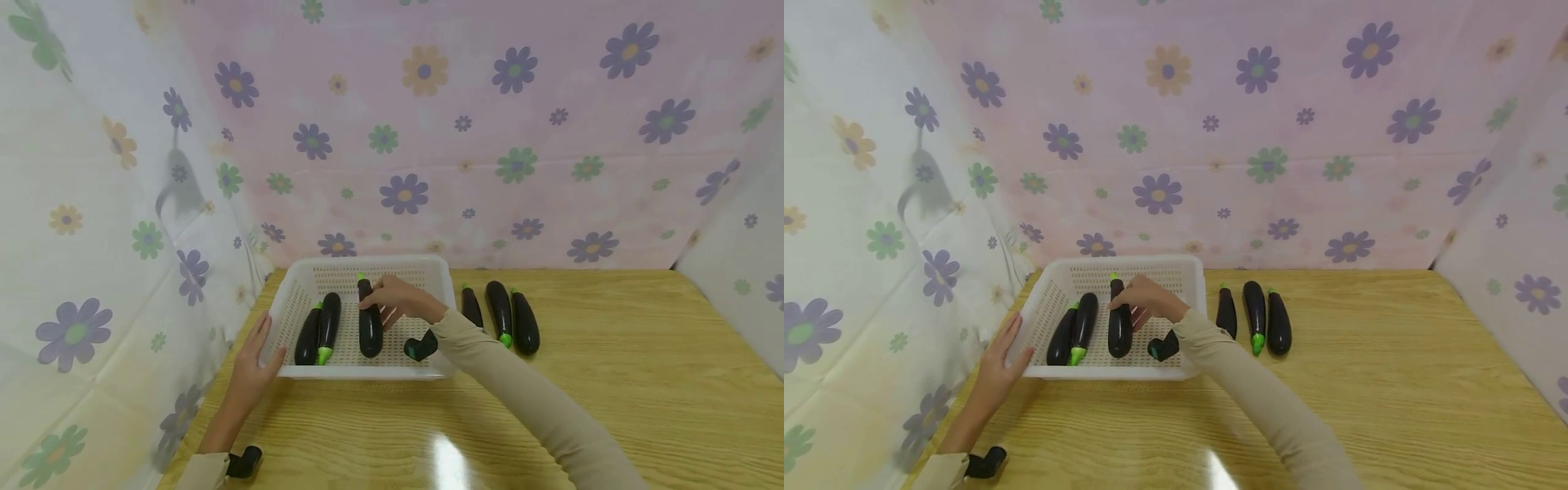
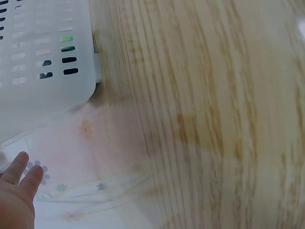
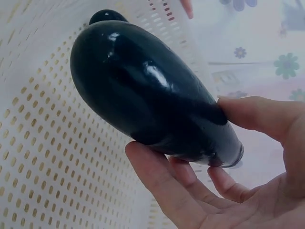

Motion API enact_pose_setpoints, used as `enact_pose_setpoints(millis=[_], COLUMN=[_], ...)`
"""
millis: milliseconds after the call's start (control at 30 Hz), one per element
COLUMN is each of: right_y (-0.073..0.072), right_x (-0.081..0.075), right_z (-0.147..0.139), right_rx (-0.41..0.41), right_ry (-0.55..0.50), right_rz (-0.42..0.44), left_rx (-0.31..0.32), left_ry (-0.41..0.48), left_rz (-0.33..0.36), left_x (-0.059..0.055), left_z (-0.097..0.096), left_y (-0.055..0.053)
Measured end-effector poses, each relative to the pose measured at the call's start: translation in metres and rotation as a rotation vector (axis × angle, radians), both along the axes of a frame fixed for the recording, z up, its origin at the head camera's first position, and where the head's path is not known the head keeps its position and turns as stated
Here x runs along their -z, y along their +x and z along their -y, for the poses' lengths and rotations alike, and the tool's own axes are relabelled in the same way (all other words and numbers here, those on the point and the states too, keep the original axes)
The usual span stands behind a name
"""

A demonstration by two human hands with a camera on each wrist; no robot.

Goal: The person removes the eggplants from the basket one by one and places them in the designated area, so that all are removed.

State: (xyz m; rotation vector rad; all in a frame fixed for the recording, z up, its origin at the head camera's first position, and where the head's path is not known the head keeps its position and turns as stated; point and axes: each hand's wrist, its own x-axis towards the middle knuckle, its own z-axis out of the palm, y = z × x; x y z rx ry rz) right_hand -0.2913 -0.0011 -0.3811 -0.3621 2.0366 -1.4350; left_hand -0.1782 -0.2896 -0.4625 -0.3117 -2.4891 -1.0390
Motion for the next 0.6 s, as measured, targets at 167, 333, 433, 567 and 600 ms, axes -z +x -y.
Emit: enact_pose_setpoints(millis=[167, 333, 433, 567, 600], right_y=[0.003, 0.004, 0.005, 0.008, 0.008], right_x=[-0.007, -0.013, -0.017, -0.024, -0.024], right_z=[-0.008, -0.016, -0.021, -0.030, -0.031], right_rx=[0.032, 0.060, 0.061, 0.064, 0.066], right_ry=[0.006, 0.033, 0.037, 0.028, 0.024], right_rz=[-0.014, -0.043, -0.058, -0.076, -0.079], left_rx=[-0.043, -0.061, -0.058, -0.041, -0.036], left_ry=[-0.011, -0.020, -0.018, -0.009, -0.003], left_rz=[0.011, 0.011, 0.004, -0.008, -0.009], left_x=[-0.002, -0.003, -0.003, -0.002, -0.002], left_z=[-0.001, -0.001, -0.002, -0.003, -0.004], left_y=[0.001, 0.000, 0.001, 0.001, 0.001])
